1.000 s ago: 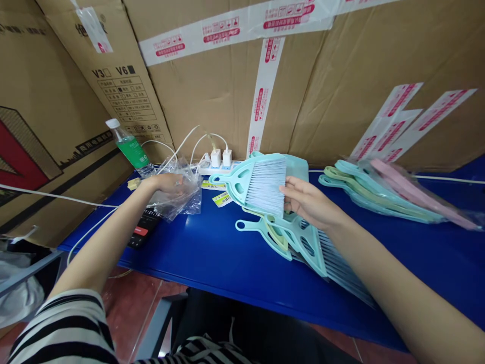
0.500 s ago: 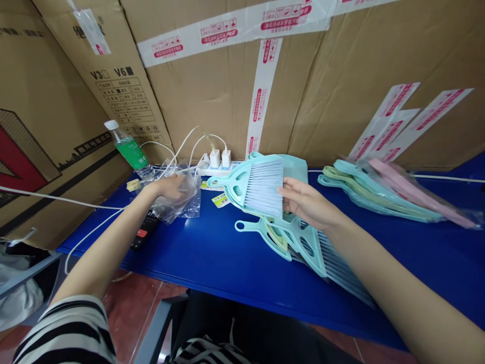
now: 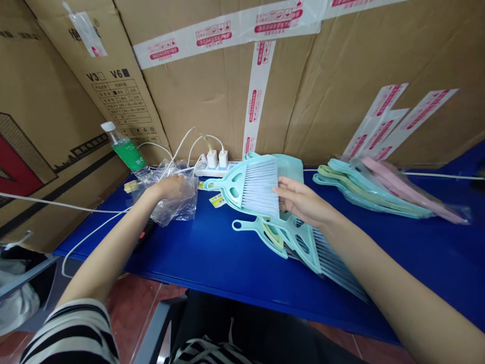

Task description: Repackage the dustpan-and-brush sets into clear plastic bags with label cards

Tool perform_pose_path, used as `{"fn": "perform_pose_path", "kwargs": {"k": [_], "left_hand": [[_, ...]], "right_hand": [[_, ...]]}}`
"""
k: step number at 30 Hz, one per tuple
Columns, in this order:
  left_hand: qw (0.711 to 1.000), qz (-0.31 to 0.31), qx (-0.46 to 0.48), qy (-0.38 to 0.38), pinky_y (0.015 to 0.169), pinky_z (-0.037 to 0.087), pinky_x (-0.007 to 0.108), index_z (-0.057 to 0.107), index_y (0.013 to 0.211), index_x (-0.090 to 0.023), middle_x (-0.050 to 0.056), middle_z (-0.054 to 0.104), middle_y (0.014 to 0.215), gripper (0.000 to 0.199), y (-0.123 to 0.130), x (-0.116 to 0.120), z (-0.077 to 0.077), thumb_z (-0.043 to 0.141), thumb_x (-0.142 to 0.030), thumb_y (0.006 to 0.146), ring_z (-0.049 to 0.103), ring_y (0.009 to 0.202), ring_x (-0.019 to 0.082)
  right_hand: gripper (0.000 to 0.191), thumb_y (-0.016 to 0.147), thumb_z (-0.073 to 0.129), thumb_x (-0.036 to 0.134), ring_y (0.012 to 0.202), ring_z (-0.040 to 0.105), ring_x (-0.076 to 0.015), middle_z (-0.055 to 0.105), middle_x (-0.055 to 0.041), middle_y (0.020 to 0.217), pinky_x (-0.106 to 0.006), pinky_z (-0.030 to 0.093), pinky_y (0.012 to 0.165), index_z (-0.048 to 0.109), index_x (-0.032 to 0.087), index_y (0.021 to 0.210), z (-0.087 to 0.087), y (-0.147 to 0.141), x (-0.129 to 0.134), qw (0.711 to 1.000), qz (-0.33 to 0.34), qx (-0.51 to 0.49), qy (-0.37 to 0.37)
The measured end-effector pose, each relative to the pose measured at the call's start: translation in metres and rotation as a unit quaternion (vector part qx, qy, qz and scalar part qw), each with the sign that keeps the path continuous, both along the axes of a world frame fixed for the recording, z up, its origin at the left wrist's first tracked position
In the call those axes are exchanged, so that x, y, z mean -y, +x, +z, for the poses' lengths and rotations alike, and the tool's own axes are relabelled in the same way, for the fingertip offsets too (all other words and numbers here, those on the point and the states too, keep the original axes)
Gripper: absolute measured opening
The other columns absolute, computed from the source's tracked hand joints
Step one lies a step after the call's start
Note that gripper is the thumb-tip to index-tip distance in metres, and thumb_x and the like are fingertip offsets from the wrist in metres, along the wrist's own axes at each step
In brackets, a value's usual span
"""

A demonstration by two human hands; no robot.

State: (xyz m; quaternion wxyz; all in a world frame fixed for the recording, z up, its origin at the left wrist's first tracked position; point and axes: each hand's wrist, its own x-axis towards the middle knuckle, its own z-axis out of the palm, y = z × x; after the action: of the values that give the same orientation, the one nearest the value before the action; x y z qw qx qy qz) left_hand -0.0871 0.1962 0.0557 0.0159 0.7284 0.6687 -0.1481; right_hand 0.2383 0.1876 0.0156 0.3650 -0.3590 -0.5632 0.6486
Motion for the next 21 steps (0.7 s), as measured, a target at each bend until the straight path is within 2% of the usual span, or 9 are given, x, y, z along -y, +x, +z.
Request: {"fn": "perform_pose_path", "kwargs": {"k": [2,4,7,10,12,13,16,19,21], "left_hand": [[0.999,-0.01,-0.014,0.034,0.096,0.05,0.039,0.064,0.111,-0.01,0.019,0.066,0.114,0.035,0.003,0.006,0.006,0.046,-0.013,0.081,0.063,0.111,0.032],[0.997,-0.02,-0.022,0.077,0.096,0.05,0.04,0.064,0.109,-0.009,0.02,0.065,0.113,0.037,0.011,0.013,0.01,0.042,-0.006,0.079,0.064,0.109,0.031],[0.988,-0.062,-0.003,0.141,0.099,0.048,0.044,0.058,0.12,-0.008,0.02,0.061,0.119,0.038,0.029,0.021,0.01,0.038,-0.011,0.088,0.062,0.111,0.03],[0.955,-0.211,0.11,0.176,0.104,0.046,0.045,0.053,0.126,-0.011,0.017,0.058,0.127,0.04,0.046,0.022,0.002,0.047,-0.034,0.094,0.057,0.119,0.029],[0.923,-0.297,0.191,0.156,0.104,0.046,0.046,0.051,0.128,-0.012,0.017,0.058,0.129,0.046,0.053,0.019,-0.004,0.051,-0.043,0.093,0.055,0.121,0.028],[0.913,-0.318,0.218,0.136,0.103,0.047,0.046,0.049,0.129,-0.013,0.017,0.058,0.128,0.049,0.055,0.018,-0.007,0.052,-0.045,0.093,0.055,0.121,0.028],[0.896,-0.335,0.273,0.102,0.099,0.049,0.044,0.043,0.135,-0.014,0.018,0.057,0.128,0.053,0.056,0.014,-0.012,0.053,-0.045,0.093,0.057,0.118,0.027],[0.881,-0.328,0.315,0.129,0.1,0.049,0.044,0.035,0.14,-0.015,0.019,0.051,0.136,0.049,0.058,0.015,-0.013,0.047,-0.036,0.097,0.057,0.117,0.025],[0.872,-0.328,0.328,0.157,0.1,0.049,0.043,0.03,0.143,-0.015,0.02,0.051,0.137,0.05,0.062,0.018,-0.013,0.044,-0.033,0.098,0.058,0.116,0.024]], "right_hand": [[0.031,0.076,0.072,0.032,0.09,0.069,-0.0212,0.071,-0.0071,0.109,-0.036,0.058,0.073,0.061,0.023,0.104,-0.001,0.001,-0.001,1.0,0.004,0.003,0.003],[0.032,0.076,0.072,0.032,0.091,0.068,-0.0216,0.071,-0.0075,0.108,-0.035,0.058,0.072,0.061,0.023,0.105,-0.002,0.002,-0.003,1.0,0.009,0.003,0.008],[0.029,0.078,0.07,0.033,0.092,0.068,-0.0225,0.071,-0.0075,0.106,-0.035,0.058,0.072,0.062,0.024,0.105,-0.004,0.005,-0.006,1.0,0.017,0.002,0.011],[0.024,0.081,0.067,0.034,0.095,0.067,-0.0225,0.071,-0.0073,0.106,-0.036,0.058,0.075,0.064,0.025,0.103,-0.004,0.008,-0.008,1.0,0.02,0.001,0.009],[0.023,0.081,0.067,0.034,0.095,0.067,-0.0219,0.071,-0.0069,0.105,-0.035,0.057,0.077,0.065,0.024,0.101,-0.003,0.011,-0.009,1.0,0.026,0.003,0.006],[0.023,0.081,0.067,0.034,0.095,0.067,-0.0216,0.071,-0.0067,0.104,-0.035,0.057,0.077,0.065,0.024,0.101,-0.003,0.013,-0.01,0.999,0.032,0.007,0.005],[0.024,0.081,0.066,0.035,0.091,0.067,-0.0209,0.072,-0.0062,0.099,-0.035,0.056,0.077,0.067,0.022,0.102,0.0,0.018,-0.012,0.999,0.044,0.015,0.01],[0.026,0.082,0.066,0.038,0.084,0.067,-0.0197,0.072,-0.0051,0.095,-0.034,0.056,0.073,0.068,0.023,0.103,0.006,0.026,-0.015,0.998,0.042,0.036,0.036],[0.03,0.083,0.064,0.041,0.077,0.065,-0.0201,0.07,-0.0051,0.089,-0.035,0.055,0.066,0.067,0.024,0.107,0.015,0.033,-0.014,0.992,0.016,0.098,0.078]]}}
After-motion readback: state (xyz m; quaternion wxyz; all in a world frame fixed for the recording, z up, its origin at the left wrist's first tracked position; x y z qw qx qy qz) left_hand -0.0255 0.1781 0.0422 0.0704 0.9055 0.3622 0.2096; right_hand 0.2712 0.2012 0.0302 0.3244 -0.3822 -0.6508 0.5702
